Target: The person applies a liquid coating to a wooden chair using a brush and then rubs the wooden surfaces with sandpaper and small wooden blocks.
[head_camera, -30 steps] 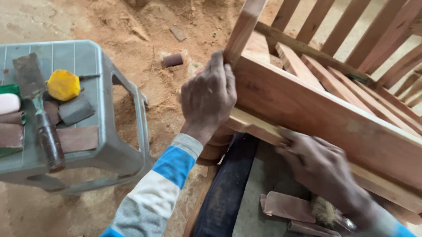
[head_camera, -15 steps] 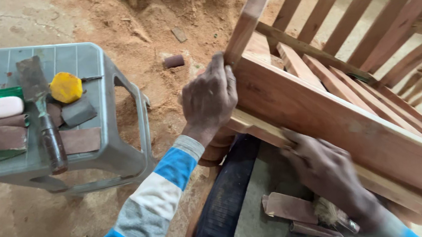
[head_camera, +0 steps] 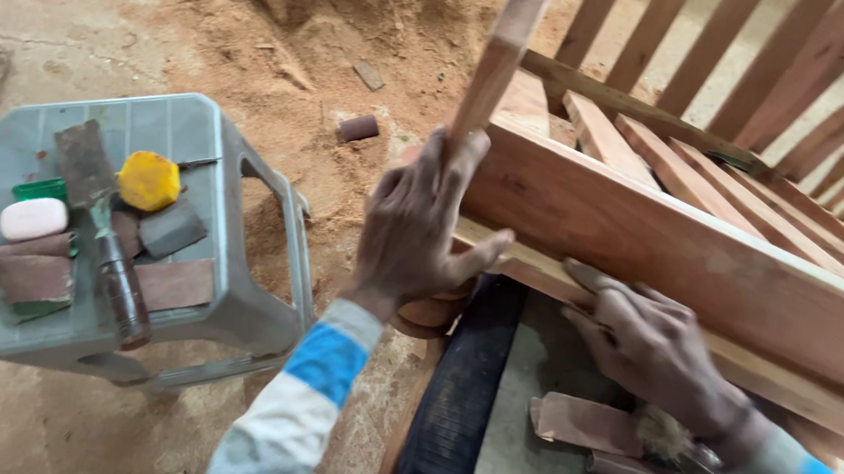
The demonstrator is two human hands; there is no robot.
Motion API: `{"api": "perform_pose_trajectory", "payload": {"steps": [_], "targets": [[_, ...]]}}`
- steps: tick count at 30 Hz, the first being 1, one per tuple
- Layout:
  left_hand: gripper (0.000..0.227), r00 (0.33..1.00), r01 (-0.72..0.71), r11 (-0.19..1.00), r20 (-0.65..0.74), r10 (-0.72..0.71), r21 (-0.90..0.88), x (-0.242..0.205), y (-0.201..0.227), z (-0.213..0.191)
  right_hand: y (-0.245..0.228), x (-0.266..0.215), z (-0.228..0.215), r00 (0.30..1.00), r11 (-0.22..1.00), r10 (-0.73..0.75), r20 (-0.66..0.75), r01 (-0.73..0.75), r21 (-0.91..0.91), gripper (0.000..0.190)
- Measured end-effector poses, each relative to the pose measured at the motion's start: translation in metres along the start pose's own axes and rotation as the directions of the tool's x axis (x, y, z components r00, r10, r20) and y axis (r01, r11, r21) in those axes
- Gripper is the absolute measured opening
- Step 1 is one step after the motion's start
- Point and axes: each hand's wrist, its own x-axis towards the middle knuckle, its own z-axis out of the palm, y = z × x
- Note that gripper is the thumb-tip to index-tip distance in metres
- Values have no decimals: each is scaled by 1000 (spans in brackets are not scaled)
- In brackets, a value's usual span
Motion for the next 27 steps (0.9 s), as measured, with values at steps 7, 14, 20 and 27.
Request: {"api": "perform_pose_trajectory", "payload": {"steps": [7,14,20,27], "targets": [[85,994,-84,996,79,81,40,-22,-2,1,6,6,0,998,992,41,52,-47,115,34],[60,976,-203,974,93,195,97,-41,-19,17,0,8,-5,994,986,88,61,-95,136,33],[64,980,-187,981,73,183,55,-41,-19,17,4,5,0,997,988,58,45,-64,144,31],[61,978,-204,977,47,201,58,-36,-14,10,2,12,4,996,986,76,51,-82,147,27]]}}
